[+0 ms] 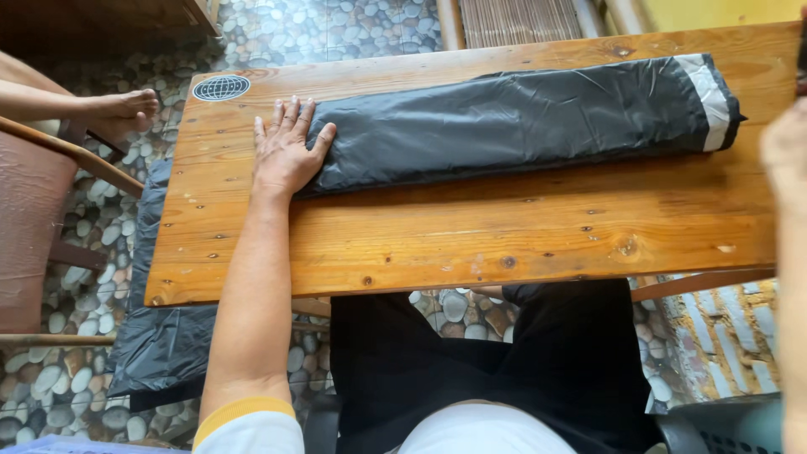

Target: The person places a black package into a black zippered pouch, seals it, and wipes the pouch with a feather duster. They then fold a large black plastic sheet on the table, wipe it with the duster, and place it into a basket. Finally, they repeat the process with another package.

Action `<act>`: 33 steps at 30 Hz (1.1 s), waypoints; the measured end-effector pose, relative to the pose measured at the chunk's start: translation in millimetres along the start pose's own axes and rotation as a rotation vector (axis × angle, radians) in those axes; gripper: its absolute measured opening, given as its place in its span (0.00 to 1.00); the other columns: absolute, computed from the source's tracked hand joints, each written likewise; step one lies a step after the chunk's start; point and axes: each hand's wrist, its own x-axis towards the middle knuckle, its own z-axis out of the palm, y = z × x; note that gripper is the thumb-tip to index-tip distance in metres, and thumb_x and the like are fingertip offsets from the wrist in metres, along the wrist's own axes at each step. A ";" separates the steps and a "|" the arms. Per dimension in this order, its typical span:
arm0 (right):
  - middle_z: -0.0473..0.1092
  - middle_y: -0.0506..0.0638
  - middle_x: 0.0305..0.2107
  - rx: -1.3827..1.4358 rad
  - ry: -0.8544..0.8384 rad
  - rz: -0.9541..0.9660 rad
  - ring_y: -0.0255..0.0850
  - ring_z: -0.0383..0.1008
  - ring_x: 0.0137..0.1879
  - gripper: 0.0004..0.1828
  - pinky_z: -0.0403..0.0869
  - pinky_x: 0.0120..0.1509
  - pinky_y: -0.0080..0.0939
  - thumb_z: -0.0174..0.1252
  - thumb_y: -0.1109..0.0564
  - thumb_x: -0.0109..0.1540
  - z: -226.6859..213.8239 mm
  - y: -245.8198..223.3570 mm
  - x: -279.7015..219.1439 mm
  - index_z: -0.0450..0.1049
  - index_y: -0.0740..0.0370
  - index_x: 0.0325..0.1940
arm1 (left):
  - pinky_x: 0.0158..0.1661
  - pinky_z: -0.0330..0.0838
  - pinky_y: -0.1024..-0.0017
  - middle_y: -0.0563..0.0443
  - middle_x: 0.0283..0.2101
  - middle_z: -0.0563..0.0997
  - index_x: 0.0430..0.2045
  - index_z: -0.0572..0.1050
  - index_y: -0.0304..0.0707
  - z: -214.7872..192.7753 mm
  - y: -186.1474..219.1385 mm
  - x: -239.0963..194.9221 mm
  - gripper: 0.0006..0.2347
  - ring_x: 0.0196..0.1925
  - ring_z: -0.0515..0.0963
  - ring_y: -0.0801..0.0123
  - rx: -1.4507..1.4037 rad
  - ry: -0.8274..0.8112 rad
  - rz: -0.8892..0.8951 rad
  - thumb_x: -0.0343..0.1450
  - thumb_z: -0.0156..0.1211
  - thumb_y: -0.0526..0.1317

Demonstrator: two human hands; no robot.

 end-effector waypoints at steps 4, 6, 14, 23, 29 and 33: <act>0.59 0.37 0.36 -0.341 0.147 -0.115 0.24 0.51 0.32 0.07 0.51 0.33 0.28 0.46 0.64 0.86 1.4 -4.3 -5.2 0.69 0.66 0.65 | 0.75 0.33 0.44 0.54 0.78 0.52 0.74 0.54 0.61 12.7 -14.3 4.0 0.32 0.80 0.45 0.58 0.013 0.040 0.013 0.77 0.27 0.70; 0.61 0.39 0.36 -0.824 0.353 -0.277 0.28 0.55 0.31 0.09 0.56 0.32 0.32 0.44 0.58 0.83 -0.8 -2.1 -5.2 0.66 0.61 0.65 | 0.75 0.33 0.45 0.53 0.79 0.52 0.75 0.53 0.56 17.6 -21.6 8.1 0.29 0.80 0.46 0.58 -0.048 0.062 0.028 0.80 0.25 0.63; 0.65 0.43 0.35 -2.009 0.847 -0.687 0.39 0.67 0.27 0.16 0.69 0.28 0.42 0.38 0.44 0.75 -17.9 13.6 4.1 0.60 0.48 0.64 | 0.73 0.31 0.45 0.52 0.77 0.57 0.73 0.57 0.48 23.5 -37.9 18.3 0.26 0.79 0.50 0.59 -0.191 0.130 0.085 0.79 0.32 0.55; 0.72 0.60 0.47 -2.593 1.165 -0.094 0.48 0.78 0.47 0.29 0.74 0.46 0.48 0.42 0.48 0.70 -123.4 558.1 50.4 0.51 0.57 0.73 | 0.72 0.26 0.49 0.56 0.77 0.56 0.72 0.58 0.50 20.9 -32.5 15.9 0.27 0.79 0.47 0.66 -0.270 0.107 0.044 0.77 0.28 0.54; 0.66 0.54 0.65 -2.938 0.351 0.395 0.56 0.68 0.67 0.35 0.62 0.68 0.50 0.42 0.42 0.68 -200.3 592.5 30.3 0.51 0.48 0.80 | 0.72 0.23 0.53 0.41 0.77 0.51 0.75 0.48 0.49 23.5 -42.4 18.2 0.32 0.80 0.41 0.55 -0.311 0.088 0.065 0.73 0.15 0.55; 0.61 0.39 0.70 -2.830 0.973 0.589 0.43 0.82 0.23 0.34 0.77 0.58 0.38 0.39 0.40 0.66 -137.9 606.3 48.0 0.51 0.21 0.78 | 0.72 0.27 0.46 0.57 0.77 0.55 0.72 0.57 0.50 23.7 -30.7 15.5 0.28 0.79 0.47 0.65 -0.169 0.093 0.047 0.77 0.23 0.57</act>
